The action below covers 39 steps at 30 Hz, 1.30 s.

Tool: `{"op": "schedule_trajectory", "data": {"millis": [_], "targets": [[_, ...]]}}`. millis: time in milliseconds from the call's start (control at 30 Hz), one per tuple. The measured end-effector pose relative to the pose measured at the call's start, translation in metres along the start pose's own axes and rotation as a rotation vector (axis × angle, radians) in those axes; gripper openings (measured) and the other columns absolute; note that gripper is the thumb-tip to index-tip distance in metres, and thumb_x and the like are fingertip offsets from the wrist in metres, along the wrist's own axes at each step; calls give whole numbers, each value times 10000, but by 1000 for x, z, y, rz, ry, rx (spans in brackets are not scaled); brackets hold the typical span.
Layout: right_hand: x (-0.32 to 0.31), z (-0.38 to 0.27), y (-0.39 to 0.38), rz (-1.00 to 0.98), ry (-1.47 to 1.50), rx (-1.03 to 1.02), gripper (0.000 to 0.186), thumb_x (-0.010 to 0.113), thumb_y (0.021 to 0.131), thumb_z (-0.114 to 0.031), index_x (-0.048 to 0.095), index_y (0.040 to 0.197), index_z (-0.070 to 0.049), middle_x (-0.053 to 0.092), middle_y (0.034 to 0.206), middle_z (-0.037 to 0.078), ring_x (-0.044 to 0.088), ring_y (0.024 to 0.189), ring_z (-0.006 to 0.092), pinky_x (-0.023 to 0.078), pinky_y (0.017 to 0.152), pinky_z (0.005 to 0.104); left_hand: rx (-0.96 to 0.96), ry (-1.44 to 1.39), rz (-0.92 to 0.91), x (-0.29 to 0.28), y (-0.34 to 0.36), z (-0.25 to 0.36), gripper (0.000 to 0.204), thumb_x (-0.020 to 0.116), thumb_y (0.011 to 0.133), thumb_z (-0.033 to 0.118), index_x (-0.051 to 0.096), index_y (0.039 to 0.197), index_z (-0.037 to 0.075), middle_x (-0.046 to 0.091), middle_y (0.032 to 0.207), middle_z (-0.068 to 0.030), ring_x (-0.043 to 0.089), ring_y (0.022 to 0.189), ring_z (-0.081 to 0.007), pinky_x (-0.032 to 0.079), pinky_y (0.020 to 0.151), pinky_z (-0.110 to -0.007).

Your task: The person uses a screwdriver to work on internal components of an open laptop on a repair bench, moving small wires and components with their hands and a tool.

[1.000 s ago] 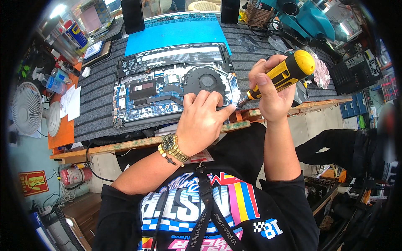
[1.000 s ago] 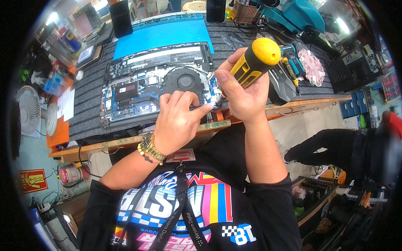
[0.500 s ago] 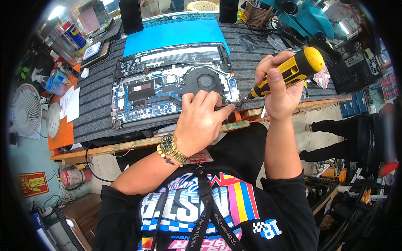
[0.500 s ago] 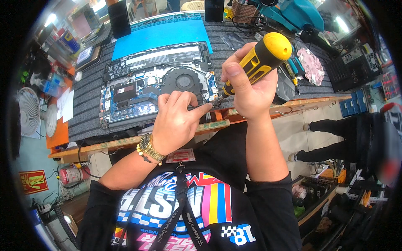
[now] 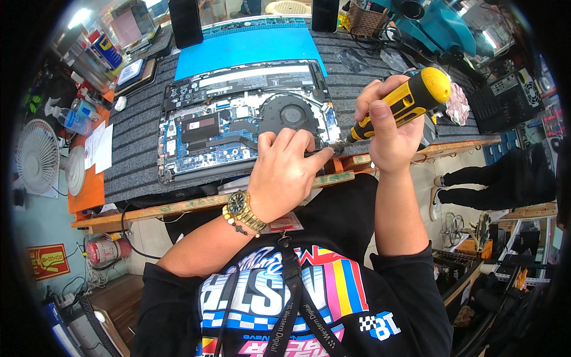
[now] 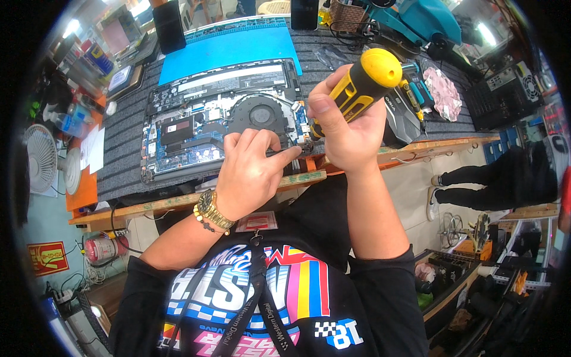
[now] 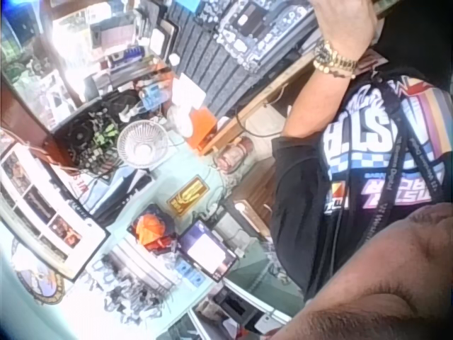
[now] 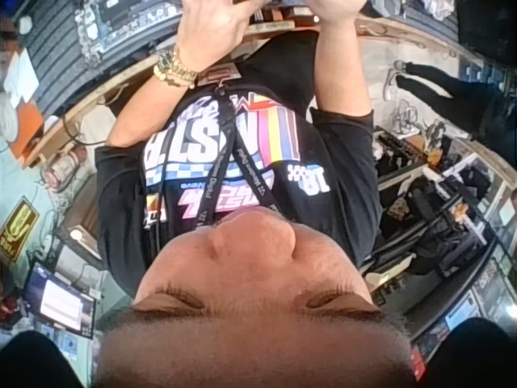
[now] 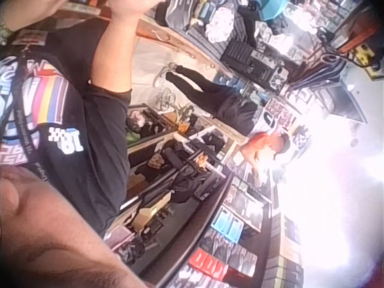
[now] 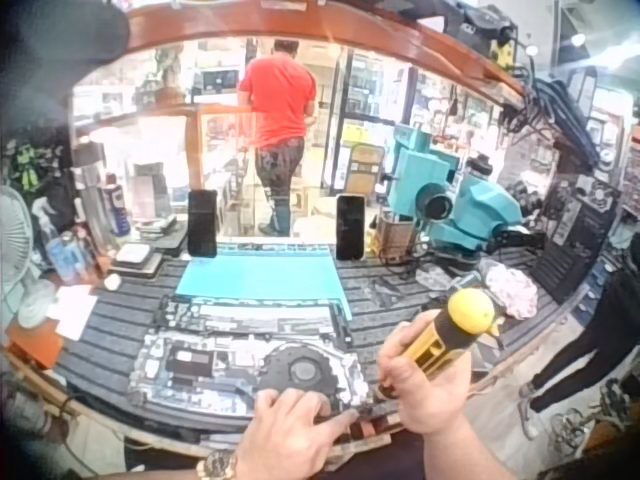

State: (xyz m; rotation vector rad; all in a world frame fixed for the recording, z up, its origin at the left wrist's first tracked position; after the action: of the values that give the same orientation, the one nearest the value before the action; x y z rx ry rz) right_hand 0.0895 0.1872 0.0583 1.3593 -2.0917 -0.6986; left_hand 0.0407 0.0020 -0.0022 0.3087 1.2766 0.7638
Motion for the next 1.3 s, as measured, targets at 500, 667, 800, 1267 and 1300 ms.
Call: {"op": "schedule_trajectory", "data": {"millis": [500,667,800,1267,1300], "targets": [[10,-3,-1,18,-13,40,392,825,950,24,573,1246,-26,706,968,72,627,799,85,502,690,234,6,-15,23,0,-1,0,379,760,818,55,847,1154,207,620,1024,0,600,1006,-235,387,878,-447],[7,0,-2,16,12,46,393,829,967,-8,563,1256,-30,714,966,82,625,779,83,499,662,229,9,-37,43,0,-1,-1,363,787,792,36,810,1132,163,632,1034,-14,608,994,-251,395,876,-449],[1,1,-2,7,-10,15,392,833,976,-45,560,1257,-34,710,957,79,622,784,85,499,674,233,-12,-90,106,0,0,-2,307,797,762,19,706,1039,115,625,1029,-31,607,989,-272,405,881,-455],[0,-5,4,-27,44,-22,382,811,999,-90,570,1289,-30,679,944,80,618,825,116,490,725,262,-11,-72,89,0,1,-2,229,795,767,26,669,939,108,624,1029,-38,605,998,-275,408,897,-451],[-3,-8,5,-11,42,-37,377,801,1012,-127,569,1293,-30,673,939,81,614,822,121,484,726,267,-8,-71,87,1,1,-2,224,795,770,27,669,937,108,626,1032,-39,605,998,-275,408,898,-451]]}}
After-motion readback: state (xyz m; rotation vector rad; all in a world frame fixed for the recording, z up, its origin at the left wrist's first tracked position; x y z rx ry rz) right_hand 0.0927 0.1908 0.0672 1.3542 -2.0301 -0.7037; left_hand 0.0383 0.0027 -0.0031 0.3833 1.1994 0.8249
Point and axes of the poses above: each hand's wrist, its own y-axis towards the middle knuckle, its own x-axis out of the palm, z = x × y, the point moved 4 cm from there along y, towards the middle knuckle
